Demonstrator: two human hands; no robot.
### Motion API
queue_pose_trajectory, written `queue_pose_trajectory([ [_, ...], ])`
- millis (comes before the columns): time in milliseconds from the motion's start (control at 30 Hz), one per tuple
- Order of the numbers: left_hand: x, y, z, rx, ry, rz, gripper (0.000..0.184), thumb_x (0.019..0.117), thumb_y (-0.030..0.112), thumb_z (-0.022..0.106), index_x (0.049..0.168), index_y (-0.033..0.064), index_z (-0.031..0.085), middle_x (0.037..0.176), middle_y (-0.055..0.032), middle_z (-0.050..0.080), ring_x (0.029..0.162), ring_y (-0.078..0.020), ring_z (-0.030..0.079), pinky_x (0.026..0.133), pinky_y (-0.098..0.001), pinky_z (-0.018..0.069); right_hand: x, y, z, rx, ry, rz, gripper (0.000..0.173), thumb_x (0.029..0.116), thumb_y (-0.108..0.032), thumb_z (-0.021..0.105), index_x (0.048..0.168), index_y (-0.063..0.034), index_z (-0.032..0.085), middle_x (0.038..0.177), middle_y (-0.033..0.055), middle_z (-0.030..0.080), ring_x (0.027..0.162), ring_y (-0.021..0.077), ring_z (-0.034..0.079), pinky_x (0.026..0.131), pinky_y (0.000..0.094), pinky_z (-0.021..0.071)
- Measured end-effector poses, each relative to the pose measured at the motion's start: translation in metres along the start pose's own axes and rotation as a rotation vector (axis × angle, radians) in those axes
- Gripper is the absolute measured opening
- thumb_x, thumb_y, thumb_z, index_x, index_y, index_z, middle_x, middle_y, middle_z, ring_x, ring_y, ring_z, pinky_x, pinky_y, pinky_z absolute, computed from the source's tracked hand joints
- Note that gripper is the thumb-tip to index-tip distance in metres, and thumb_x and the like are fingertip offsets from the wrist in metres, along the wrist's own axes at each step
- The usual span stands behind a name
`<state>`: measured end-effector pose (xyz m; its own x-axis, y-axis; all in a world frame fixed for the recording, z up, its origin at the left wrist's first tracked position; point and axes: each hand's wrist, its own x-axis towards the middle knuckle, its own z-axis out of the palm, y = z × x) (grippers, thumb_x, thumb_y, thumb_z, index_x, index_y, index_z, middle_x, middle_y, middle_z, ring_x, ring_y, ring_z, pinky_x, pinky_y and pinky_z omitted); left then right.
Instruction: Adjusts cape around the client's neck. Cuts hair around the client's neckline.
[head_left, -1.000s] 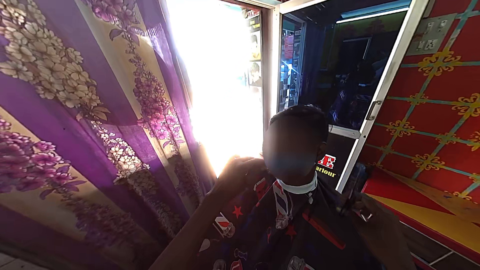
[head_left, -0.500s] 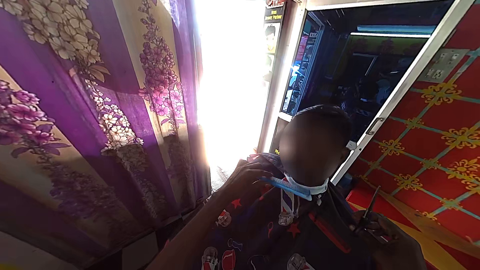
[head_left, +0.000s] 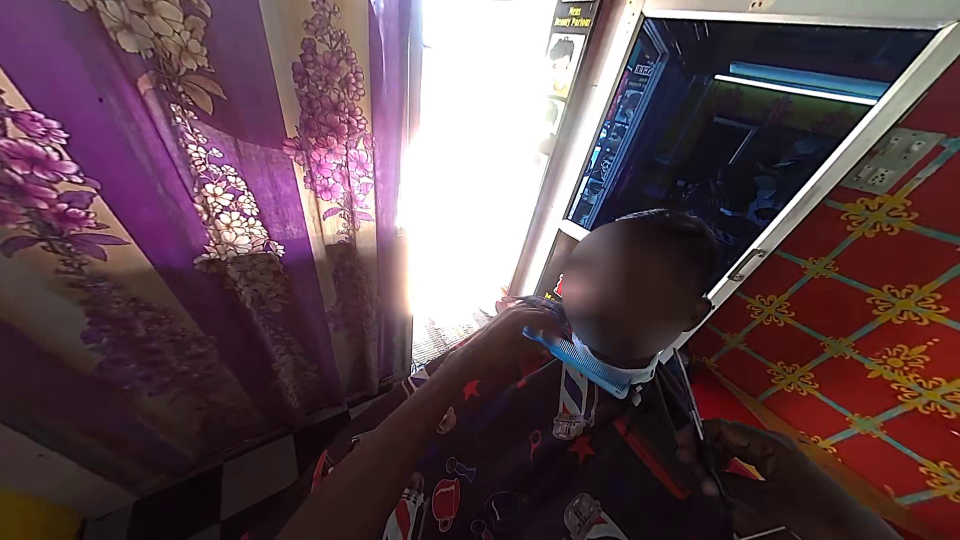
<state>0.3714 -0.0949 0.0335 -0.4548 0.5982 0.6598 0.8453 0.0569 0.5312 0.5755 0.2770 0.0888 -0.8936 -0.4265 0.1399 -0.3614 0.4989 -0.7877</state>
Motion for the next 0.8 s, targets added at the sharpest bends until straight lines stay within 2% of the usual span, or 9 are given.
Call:
queue_pose_trajectory([
  [133,0.001,0.001,0.003,0.014,-0.035,-0.081,0.026,0.0866,0.012,0.081,0.112,0.0099,0.076,0.109,-0.0044,0.074,0.105,-0.0142,0.068,0.099,-0.039,0.0537,0.003,-0.005,-0.017,0.11,-0.213,0.095,0.041,0.0857,-0.018,0.081,0.124,-0.0102,0.071,0.111,0.0117,0.073,0.09,0.0231,0.072,0.081,0.0358,0.0619],
  [233,0.008,0.005,-0.002,-0.007,-0.057,-0.119,0.027,0.0875,0.014,0.081,0.113,0.008,0.076,0.109,-0.0067,0.074,0.103,-0.0152,0.069,0.097,-0.04,0.0544,0.013,-0.014,-0.029,0.12,-0.284,0.188,0.043,0.0859,-0.02,0.081,0.126,-0.0091,0.069,0.112,0.0116,0.072,0.091,0.023,0.072,0.081,0.0349,0.0614],
  [300,0.008,0.004,0.0,0.026,0.041,-0.068,0.025,0.0855,0.012,0.082,0.11,0.0073,0.077,0.109,-0.0079,0.074,0.106,-0.0181,0.068,0.099,-0.0414,0.0533,0.02,-0.015,-0.039,0.081,-0.31,0.231,0.044,0.0862,-0.022,0.081,0.127,-0.0098,0.069,0.113,0.0114,0.073,0.094,0.0243,0.072,0.082,0.0362,0.0616],
  [433,0.004,0.001,0.007,0.219,0.239,0.06,0.021,0.0872,0.017,0.081,0.108,0.0147,0.079,0.109,-0.0011,0.074,0.103,-0.0182,0.065,0.094,-0.0414,0.0505,0.031,-0.019,-0.054,0.015,-0.397,0.251,0.04,0.0889,-0.018,0.078,0.127,-0.0113,0.069,0.112,0.0106,0.073,0.093,0.0243,0.072,0.083,0.0359,0.0612],
  [567,0.001,0.007,0.009,0.306,0.333,0.18,0.015,0.0924,0.02,0.076,0.107,0.0178,0.079,0.113,0.0027,0.074,0.104,-0.0135,0.064,0.092,-0.0369,0.0477,0.042,-0.022,-0.067,0.013,-0.566,0.294,0.039,0.0898,-0.015,0.076,0.128,-0.0086,0.067,0.113,0.0102,0.072,0.094,0.0235,0.071,0.086,0.0358,0.0599],
  [667,0.001,0.014,0.007,0.341,0.378,0.182,0.014,0.0945,0.022,0.074,0.107,0.0194,0.079,0.113,0.0038,0.074,0.103,-0.0125,0.064,0.092,-0.0363,0.0477,0.053,-0.024,-0.073,0.033,-0.694,0.336,0.042,0.0902,-0.011,0.074,0.131,-0.0077,0.065,0.117,0.0103,0.071,0.097,0.0234,0.071,0.087,0.036,0.0594],
  [800,0.003,0.019,0.007,0.356,0.406,0.199,0.014,0.0959,0.021,0.072,0.108,0.0195,0.079,0.113,0.0035,0.074,0.103,-0.0124,0.064,0.091,-0.0354,0.0476,0.072,-0.038,-0.079,0.049,-0.788,0.404,0.04,0.0906,-0.003,0.071,0.13,-0.0062,0.064,0.119,0.0079,0.07,0.096,0.0184,0.07,0.085,0.0312,0.0585],
])
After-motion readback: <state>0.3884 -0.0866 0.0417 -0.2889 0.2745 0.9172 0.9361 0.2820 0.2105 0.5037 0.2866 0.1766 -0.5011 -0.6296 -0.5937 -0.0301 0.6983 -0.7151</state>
